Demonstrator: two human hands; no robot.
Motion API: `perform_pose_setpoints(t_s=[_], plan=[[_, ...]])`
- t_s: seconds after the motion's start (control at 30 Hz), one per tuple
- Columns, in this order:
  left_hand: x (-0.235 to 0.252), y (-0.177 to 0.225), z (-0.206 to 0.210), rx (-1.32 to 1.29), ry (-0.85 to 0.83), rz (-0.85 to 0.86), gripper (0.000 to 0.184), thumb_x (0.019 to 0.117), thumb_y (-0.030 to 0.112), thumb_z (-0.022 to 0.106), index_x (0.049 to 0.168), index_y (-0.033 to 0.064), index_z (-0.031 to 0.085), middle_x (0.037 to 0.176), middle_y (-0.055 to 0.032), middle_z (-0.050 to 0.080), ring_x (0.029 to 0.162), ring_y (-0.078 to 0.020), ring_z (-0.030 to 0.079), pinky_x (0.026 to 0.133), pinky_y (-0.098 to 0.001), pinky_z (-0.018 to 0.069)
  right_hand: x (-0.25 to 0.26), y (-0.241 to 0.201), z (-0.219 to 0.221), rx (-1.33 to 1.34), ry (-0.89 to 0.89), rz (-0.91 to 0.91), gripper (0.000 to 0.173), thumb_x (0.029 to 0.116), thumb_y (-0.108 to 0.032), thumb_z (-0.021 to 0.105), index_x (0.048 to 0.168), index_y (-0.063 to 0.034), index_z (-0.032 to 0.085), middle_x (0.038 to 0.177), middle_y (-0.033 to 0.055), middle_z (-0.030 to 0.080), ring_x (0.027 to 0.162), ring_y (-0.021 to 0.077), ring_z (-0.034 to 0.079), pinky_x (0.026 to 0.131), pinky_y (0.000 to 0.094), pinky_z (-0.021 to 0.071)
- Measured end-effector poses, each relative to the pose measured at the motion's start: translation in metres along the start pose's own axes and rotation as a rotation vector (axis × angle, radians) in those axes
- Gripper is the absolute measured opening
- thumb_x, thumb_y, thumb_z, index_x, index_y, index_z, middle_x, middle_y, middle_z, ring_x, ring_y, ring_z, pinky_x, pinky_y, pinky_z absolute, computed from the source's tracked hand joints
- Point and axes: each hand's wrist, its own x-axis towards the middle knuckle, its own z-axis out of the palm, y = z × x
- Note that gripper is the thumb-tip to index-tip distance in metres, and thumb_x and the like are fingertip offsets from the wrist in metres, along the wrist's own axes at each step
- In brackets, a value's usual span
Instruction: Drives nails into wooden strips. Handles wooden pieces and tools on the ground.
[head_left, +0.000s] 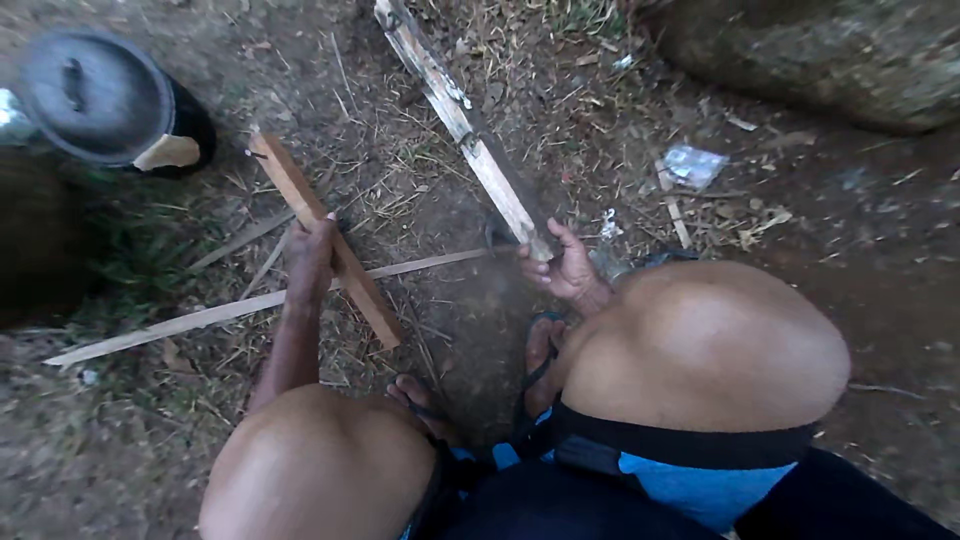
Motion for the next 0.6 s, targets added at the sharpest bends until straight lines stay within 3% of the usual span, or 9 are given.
perform_pose_setpoints(t_s=[0.13,0.27,0.33,0.43,0.53,0.6], plan=[[0.0,0.004,0.003,0.057,-0.021,0.029,0.068,0.091,0.038,0.076,0.143,0.0078,0.046,0.113,-0.0123,0.07,0.093,-0.0226,0.072,0.079,-0.0454,0.0635,0.002,0.0,0.003,-0.043,0.055,-0.005,0.061,0.1006,-0.065,0.036,0.12,-0.0142,0.063,0.096,0.0079,0.069,0.054,0.01,0.053,0.045,0.0227,0.0443],[-0.017,0.013,0.001,0.179,-0.071,0.037,0.067,0.0922,0.041,0.074,0.146,0.0117,0.046,0.117,-0.0143,0.068,0.095,-0.0257,0.071,0.081,-0.0492,0.0619,-0.001,-0.004,0.017,-0.231,0.306,0.001,0.055,0.1042,-0.059,0.037,0.129,-0.0169,0.06,0.104,0.0103,0.072,0.058,0.0144,0.06,0.049,0.0276,0.0501],[-0.027,0.01,-0.004,0.247,-0.096,0.065,0.067,0.0906,0.047,0.076,0.145,0.0174,0.049,0.117,-0.0142,0.069,0.093,-0.0266,0.07,0.078,-0.0508,0.0602,-0.004,-0.005,0.022,-0.271,0.463,0.006,0.05,0.1045,-0.055,0.043,0.129,-0.0144,0.058,0.099,0.0105,0.07,0.059,0.017,0.061,0.049,0.0304,0.0522],[-0.006,0.019,0.006,0.234,-0.114,0.106,0.083,0.0844,0.043,0.083,0.15,0.0099,0.044,0.125,-0.015,0.066,0.105,-0.0234,0.069,0.087,-0.0463,0.0617,0.001,-0.034,0.018,-0.396,0.549,-0.127,0.045,0.106,-0.044,0.05,0.135,-0.0109,0.054,0.093,0.0141,0.067,0.062,0.024,0.064,0.052,0.0383,0.0566],[-0.013,0.029,0.011,0.26,-0.119,0.089,0.074,0.0844,0.04,0.083,0.142,0.0064,0.051,0.111,-0.0142,0.07,0.092,-0.0232,0.072,0.079,-0.047,0.0627,-0.002,-0.061,0.003,-0.72,0.695,-0.293,0.045,0.102,-0.04,0.062,0.136,-0.0105,0.058,0.107,0.0159,0.069,0.079,0.0276,0.07,0.065,0.0457,0.0614],[-0.017,0.039,0.014,0.234,-0.141,0.104,0.063,0.0854,0.039,0.081,0.134,0.0059,0.058,0.101,-0.0128,0.072,0.083,-0.023,0.072,0.074,-0.0462,0.0628,-0.004,-0.08,0.0,-1.097,0.876,-0.365,0.056,0.0983,-0.043,0.066,0.143,-0.0112,0.055,0.134,0.0169,0.062,0.116,0.0302,0.065,0.095,0.0518,0.0564]])
